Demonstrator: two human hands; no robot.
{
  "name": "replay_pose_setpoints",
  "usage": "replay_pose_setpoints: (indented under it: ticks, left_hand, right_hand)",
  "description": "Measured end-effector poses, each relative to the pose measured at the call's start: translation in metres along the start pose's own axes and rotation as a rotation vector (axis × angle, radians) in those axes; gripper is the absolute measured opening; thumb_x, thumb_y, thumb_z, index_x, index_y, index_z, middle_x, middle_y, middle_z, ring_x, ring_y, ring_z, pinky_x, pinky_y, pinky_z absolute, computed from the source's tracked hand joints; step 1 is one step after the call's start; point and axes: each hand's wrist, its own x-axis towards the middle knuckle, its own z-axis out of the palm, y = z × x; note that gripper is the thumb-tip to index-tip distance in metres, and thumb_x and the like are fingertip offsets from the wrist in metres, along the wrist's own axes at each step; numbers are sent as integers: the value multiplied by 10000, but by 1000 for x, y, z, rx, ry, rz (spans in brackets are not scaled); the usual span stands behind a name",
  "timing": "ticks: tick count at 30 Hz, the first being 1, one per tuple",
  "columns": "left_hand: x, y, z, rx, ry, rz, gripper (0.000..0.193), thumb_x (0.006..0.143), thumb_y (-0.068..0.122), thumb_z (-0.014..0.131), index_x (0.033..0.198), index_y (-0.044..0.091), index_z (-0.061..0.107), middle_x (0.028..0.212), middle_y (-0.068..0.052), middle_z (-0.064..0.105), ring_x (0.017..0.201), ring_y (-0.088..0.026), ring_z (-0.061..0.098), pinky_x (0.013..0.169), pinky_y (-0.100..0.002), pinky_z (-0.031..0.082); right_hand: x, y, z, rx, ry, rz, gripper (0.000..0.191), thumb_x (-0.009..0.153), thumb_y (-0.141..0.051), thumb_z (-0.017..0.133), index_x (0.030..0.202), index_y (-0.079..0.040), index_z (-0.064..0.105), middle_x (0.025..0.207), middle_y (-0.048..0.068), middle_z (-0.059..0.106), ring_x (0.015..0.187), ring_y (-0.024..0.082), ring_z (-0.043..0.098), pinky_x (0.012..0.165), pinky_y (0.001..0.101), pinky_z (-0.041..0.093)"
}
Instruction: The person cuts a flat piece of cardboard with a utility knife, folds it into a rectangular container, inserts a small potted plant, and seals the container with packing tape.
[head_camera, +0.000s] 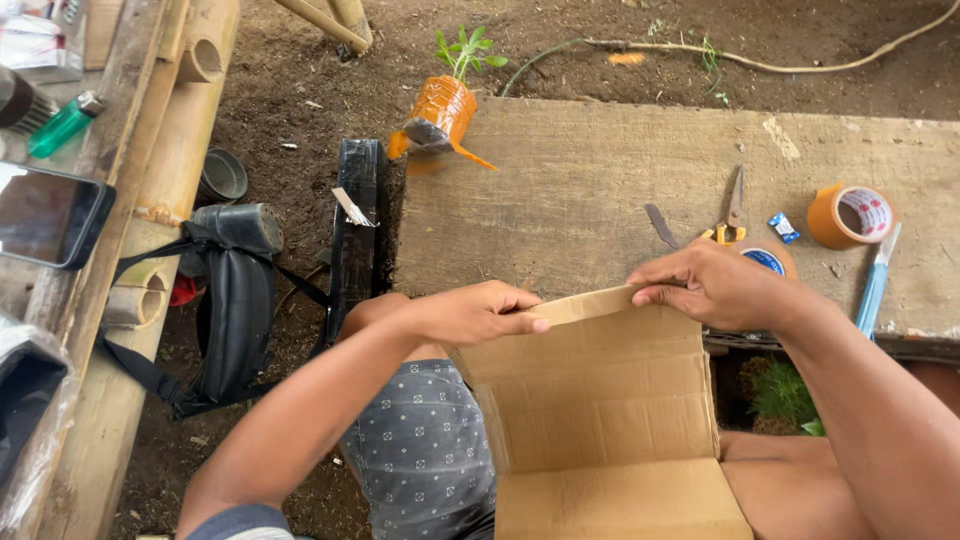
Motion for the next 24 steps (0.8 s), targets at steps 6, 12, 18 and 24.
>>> replay_pose_setpoints:
  ticks: [6, 12, 18, 24]
  left_hand:
    - [-8, 2, 21, 268, 234, -154, 286, 1017, 222, 692, 1050, -61, 703, 917, -253, 640, 782, -308, 603, 711, -442, 532]
    - [0, 17, 26, 257, 306, 73, 230, 895, 118, 639, 1082, 81, 768, 930, -189, 753, 846, -333, 742, 726, -405, 559]
    - [-19, 37, -3, 235, 176, -89, 242, 962, 269, 705, 1042, 45, 750, 808, -221, 686, 683, -363, 638, 621, -412, 492]
    - [-34, 21, 3, 285, 415, -27, 220, 955, 247, 702, 1051, 64, 775, 754, -145, 708, 592, -170, 607, 601, -352, 482]
  right_hand:
    - [8, -21, -2, -95, -141, 274, 317, 912, -299, 642, 1132, -98, 750, 938, 111, 821, 886, 250, 724, 790, 379, 564]
    - [23, -67, 41, -482, -52, 174, 253, 952, -380, 647, 1040, -153, 716, 825, 163, 736, 835, 392, 681, 741, 524, 516]
    - [39, -54, 26, -303, 66, -119, 183, 871, -337, 685, 941, -184, 756, 765, 122, 731, 695, 369, 672, 632, 505, 523]
    - [41, -48, 24, -337, -1, 19, 203, 893, -361, 683, 914, -172, 755, 699, 143, 700, 685, 376, 641, 638, 495, 485]
